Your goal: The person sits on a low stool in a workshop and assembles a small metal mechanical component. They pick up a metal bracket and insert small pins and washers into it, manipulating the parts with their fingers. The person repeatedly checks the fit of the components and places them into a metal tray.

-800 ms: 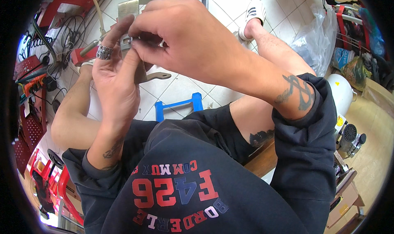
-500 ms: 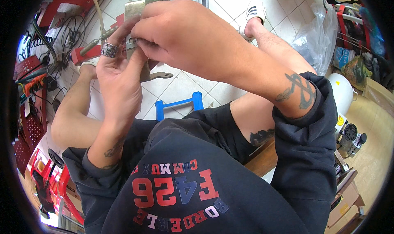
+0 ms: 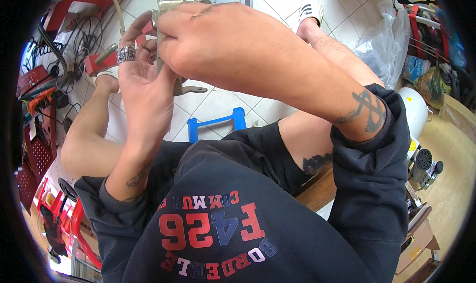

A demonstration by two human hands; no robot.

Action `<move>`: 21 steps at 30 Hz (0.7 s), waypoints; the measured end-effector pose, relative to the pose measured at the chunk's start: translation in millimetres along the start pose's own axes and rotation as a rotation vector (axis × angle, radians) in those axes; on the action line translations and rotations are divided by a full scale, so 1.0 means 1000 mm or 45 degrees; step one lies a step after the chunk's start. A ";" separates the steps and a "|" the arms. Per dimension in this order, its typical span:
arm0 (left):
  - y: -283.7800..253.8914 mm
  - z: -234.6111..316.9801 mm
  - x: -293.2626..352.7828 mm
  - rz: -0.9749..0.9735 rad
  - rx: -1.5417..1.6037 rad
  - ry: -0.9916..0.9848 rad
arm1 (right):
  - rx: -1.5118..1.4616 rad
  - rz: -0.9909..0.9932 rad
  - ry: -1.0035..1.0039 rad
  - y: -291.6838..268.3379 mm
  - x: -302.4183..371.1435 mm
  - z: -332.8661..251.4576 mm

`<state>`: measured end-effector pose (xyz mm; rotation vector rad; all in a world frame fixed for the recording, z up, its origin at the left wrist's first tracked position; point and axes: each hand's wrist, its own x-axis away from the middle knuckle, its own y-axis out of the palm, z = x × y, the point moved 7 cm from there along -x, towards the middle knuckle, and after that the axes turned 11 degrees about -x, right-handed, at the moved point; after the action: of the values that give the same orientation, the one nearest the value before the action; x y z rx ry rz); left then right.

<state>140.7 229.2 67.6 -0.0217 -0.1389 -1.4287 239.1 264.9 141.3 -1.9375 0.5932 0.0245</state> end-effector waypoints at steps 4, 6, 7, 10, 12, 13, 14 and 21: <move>-0.004 -0.008 -0.002 -0.029 -0.168 0.039 | 0.002 0.013 0.019 0.004 0.000 0.001; -0.004 -0.010 -0.001 -0.016 -0.096 -0.013 | -0.042 -0.007 0.094 0.007 0.001 0.003; -0.003 -0.010 0.000 -0.010 -0.060 -0.038 | -0.082 -0.024 0.154 0.008 0.001 0.005; 0.003 -0.008 0.003 0.006 0.051 -0.072 | -0.127 -0.038 0.254 0.011 0.003 0.009; 0.005 -0.008 0.002 0.034 0.088 -0.091 | -0.094 -0.012 0.258 0.012 0.004 0.010; 0.005 -0.008 0.002 0.047 0.108 -0.101 | -0.058 0.013 0.241 0.012 0.005 0.010; 0.005 -0.007 0.002 0.032 0.099 -0.083 | -0.022 0.038 0.224 0.011 0.005 0.011; 0.003 -0.006 0.002 0.029 0.073 -0.096 | -0.079 0.073 0.193 0.001 -0.009 0.009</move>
<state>144.9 226.7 62.4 -0.0300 -0.2412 -1.4009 232.8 275.9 139.0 -1.9937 0.7563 -0.0689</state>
